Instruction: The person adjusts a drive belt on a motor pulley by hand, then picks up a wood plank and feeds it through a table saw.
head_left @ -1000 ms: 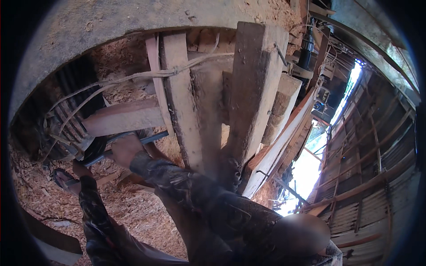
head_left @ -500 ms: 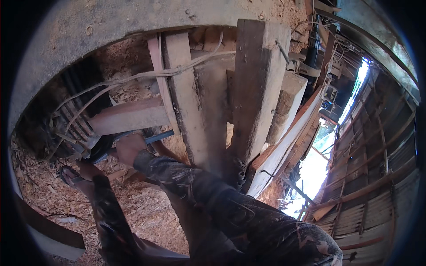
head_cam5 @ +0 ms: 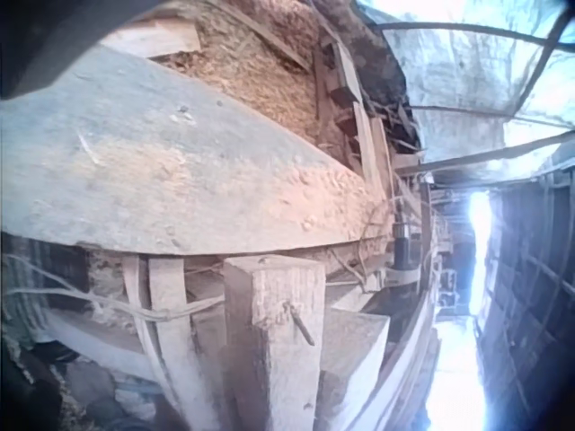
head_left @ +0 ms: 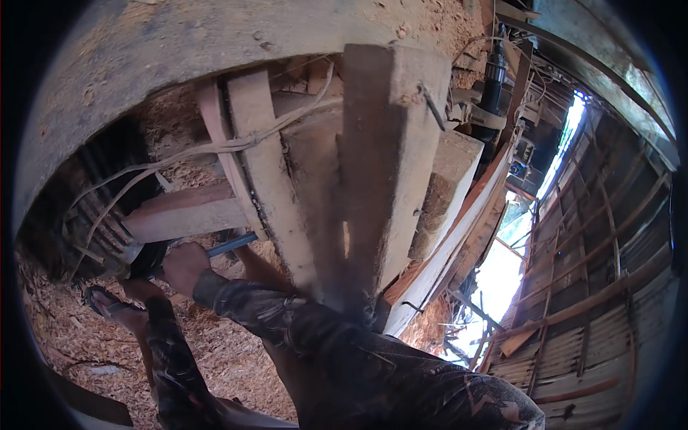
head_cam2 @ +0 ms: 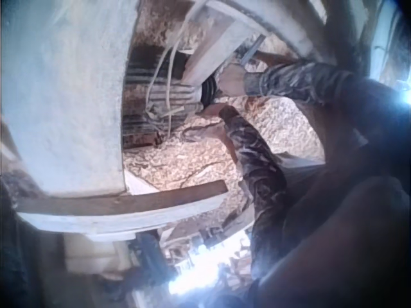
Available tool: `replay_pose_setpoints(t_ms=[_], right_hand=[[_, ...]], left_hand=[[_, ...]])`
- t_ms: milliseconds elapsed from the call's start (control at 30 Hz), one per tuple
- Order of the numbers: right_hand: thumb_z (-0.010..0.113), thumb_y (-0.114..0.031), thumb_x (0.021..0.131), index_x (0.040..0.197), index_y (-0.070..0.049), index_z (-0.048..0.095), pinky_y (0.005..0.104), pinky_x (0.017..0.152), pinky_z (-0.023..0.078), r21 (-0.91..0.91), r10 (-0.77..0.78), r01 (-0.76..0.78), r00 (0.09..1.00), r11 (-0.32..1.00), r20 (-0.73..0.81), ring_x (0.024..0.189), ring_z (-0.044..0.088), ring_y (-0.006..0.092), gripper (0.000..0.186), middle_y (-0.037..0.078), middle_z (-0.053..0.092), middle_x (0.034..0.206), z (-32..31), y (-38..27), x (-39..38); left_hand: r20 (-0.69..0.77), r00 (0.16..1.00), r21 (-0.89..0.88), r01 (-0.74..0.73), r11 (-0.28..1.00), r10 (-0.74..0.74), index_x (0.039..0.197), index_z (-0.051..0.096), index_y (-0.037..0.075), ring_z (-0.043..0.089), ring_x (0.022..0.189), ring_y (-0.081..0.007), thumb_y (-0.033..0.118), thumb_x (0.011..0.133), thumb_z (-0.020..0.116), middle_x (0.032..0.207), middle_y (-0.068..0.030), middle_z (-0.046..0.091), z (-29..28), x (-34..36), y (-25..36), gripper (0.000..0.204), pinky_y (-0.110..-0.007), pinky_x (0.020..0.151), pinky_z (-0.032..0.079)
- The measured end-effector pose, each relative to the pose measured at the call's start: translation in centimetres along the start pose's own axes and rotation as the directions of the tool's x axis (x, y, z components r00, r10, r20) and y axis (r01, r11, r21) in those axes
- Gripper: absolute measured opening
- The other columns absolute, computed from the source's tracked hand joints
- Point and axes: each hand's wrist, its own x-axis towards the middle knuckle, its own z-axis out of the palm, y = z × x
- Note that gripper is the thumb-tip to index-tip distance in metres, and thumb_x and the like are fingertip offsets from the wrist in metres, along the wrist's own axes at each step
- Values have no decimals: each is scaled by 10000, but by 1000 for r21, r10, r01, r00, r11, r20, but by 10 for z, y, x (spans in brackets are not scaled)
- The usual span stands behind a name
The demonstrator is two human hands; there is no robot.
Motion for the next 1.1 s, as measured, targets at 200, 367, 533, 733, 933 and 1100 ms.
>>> replay_pose_setpoints(t_ms=[200,367,533,733,933,1100], right_hand=[[649,-358,749,668,-105,704,405,607,494,-27,-10,9,999,1000,-39,695,659,254,272,101,656,659,15,8,2],[608,-496,728,657,-116,700,442,532,474,17,-2,0,991,1000,131,651,652,258,398,96,630,613,34,-12,9],[531,-516,850,773,-114,714,428,661,504,-95,13,5,982,995,189,775,671,259,449,81,680,749,7,-2,12],[553,-545,830,1021,-77,670,410,766,481,-352,172,-118,977,929,126,885,654,255,519,91,681,884,-43,-8,-11],[476,-625,846,1004,30,621,418,641,513,-351,135,-118,990,929,25,725,671,298,689,141,667,725,-50,36,-32],[455,-627,854,976,54,608,414,632,513,-345,49,-41,999,938,13,703,667,304,708,153,654,690,-41,23,-28]], left_hand=[[96,994,-74,53,996,-45,1196,526,-32,608,913,-288,204,953,390,1108,-198,613,7,3,-9,365,-415,787,493],[84,974,259,-225,939,210,1191,530,-38,588,930,-263,213,967,370,1126,-179,604,-35,25,-25,373,-387,815,476],[163,920,241,-386,890,355,1186,535,-43,568,948,-239,223,981,349,1143,-160,594,-2,5,13,383,-359,843,459],[140,983,-615,177,769,-115,1160,552,-68,542,950,-199,288,987,395,1106,-118,590,5,-30,59,426,-315,877,413],[153,975,-504,217,836,-161,1129,578,-51,532,920,-216,316,979,383,1072,-102,600,7,-48,73,442,-323,867,400],[213,977,-549,93,831,31,1159,561,-33,532,954,-191,302,986,373,1091,-88,601,-2,-20,56,421,-308,896,378]])
